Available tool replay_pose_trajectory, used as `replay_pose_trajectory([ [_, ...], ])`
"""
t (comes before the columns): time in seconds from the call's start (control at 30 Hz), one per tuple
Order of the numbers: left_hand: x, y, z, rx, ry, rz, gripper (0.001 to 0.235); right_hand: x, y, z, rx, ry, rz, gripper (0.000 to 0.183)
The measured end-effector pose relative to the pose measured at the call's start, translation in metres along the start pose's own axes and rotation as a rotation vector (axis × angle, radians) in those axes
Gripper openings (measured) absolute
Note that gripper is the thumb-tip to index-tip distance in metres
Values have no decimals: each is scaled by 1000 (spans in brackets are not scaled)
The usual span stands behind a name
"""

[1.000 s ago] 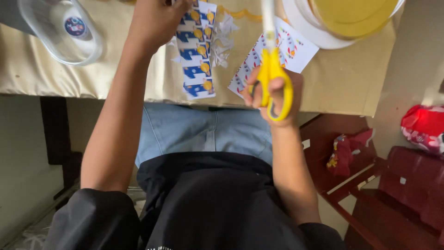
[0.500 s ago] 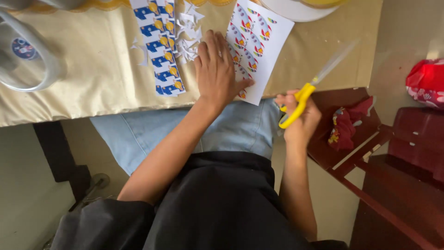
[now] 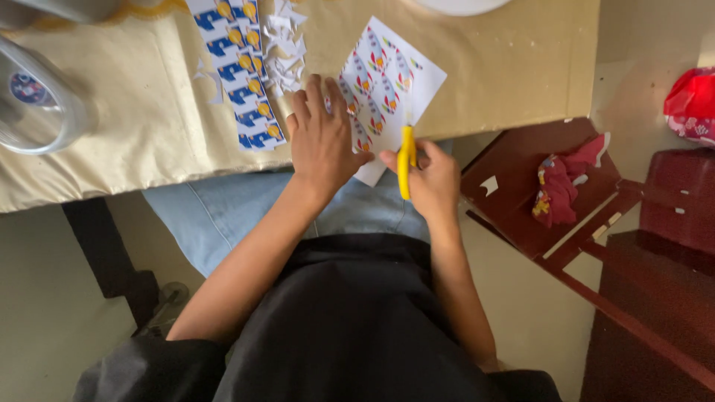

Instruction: The person is using a pair of scissors to cut out space-themed decorative labels from a printed sheet of paper.

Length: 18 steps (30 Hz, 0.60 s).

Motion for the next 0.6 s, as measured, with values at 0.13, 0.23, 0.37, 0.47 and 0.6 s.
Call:
replay_pose_trajectory([
  [0.13,-16,3,-3,46,112,-69,129,-5,16,2,-215,-188,-81,41],
  [0.23,-16,-8,10,-165,82,-55,119,1,13,-20,217,-152,-66,44],
  [0.37,-11,-36,24,-353,116,-156,126,0,-19,8,255,-336,-4,45],
  [0.47,-11,-61,33,-964,-256,199,109,-5,-45,35,295,-460,142,43],
  [0.6,-10,-102,16,-1604,-105,510,70,-7,-70,73,390,-642,219,32],
])
Point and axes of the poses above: each hand's wrist, its own x-axis towards the middle knuckle, its own y-axis out of the palm, z = x × y, the point moved 2 cm from there along x, towards the middle knuckle, and after that the axes turned 8 degrees about -x, right-handed, at the moved point
